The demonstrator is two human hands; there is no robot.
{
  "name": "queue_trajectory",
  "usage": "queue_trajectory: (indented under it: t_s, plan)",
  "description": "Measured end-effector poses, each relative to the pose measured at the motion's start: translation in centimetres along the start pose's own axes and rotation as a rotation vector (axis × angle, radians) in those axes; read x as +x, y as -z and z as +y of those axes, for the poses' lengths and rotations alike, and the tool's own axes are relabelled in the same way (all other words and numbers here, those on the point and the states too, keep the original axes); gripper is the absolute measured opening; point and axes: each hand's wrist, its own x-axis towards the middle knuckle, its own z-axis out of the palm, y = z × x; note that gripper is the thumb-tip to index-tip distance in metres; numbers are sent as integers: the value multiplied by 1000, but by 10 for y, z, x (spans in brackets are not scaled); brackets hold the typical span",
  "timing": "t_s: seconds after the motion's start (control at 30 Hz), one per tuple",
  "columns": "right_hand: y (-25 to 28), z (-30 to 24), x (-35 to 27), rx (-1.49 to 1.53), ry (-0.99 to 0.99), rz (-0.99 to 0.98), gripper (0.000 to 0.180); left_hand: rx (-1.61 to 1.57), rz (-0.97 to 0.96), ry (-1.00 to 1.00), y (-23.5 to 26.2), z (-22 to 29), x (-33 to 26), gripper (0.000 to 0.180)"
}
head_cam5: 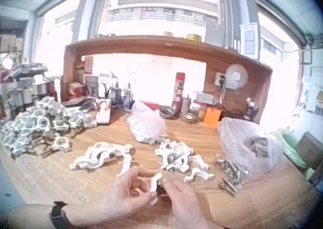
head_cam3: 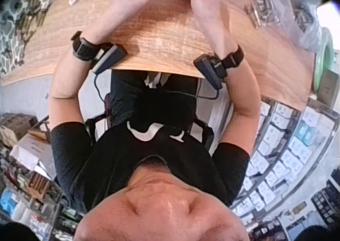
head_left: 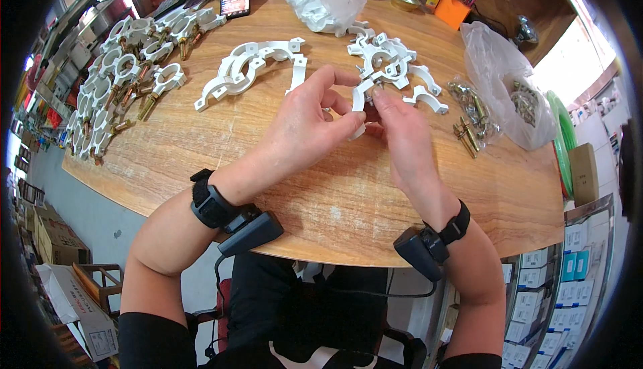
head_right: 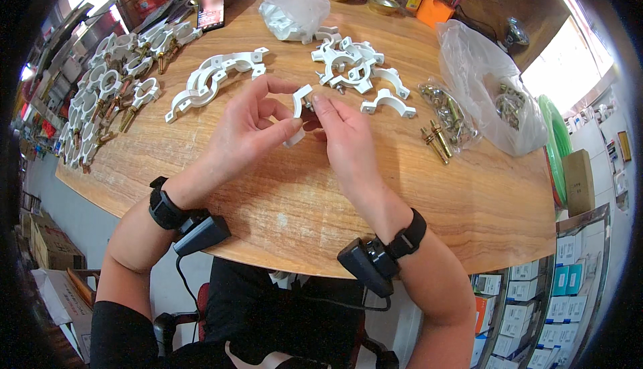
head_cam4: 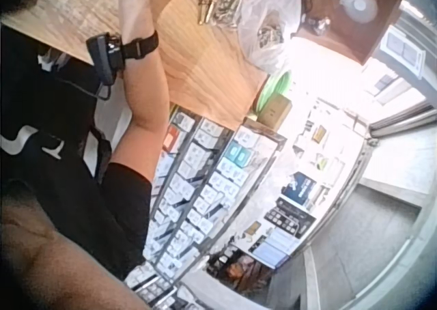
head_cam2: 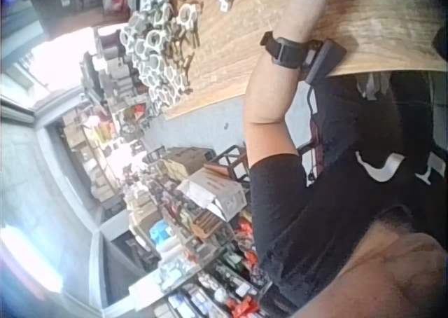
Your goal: Assembling metal bolts and nuts into white plastic pipe clamps.
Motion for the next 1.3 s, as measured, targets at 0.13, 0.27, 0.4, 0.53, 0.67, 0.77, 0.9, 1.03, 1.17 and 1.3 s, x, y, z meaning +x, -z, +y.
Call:
queue_trajectory:
  t_s: [0.13,0.27,0.4,0.53,0.67,0.77,0.9,1.03,1.17,1.3]
  plan:
    - [-5,4,1,-91,112,76,26,5,4,4,0,-1,0,41]
    - [-4,2,0,-83,111,70,25,-13,-3,0,0,-1,0,41]
    - [1,-3,-1,-53,-18,-15,23,33,5,-15,0,1,-1,41]
    - [-4,-1,-2,-186,81,49,27,-10,15,1,0,2,-1,41]
    - [-3,-3,-2,-95,37,68,26,7,21,-8,1,3,-1,41]
    - [-1,-5,-2,-59,-3,-5,26,28,23,-16,1,4,-1,40]
    - [-5,-2,-2,-164,114,54,27,19,27,-15,0,3,0,39]
    - [-3,-4,-3,-104,69,62,25,26,36,-12,-1,2,0,39]
    - [-2,-5,-2,-148,2,-4,26,8,28,-7,-1,2,0,40]
    - [-6,-3,-3,-207,87,53,29,18,25,0,1,3,0,41]
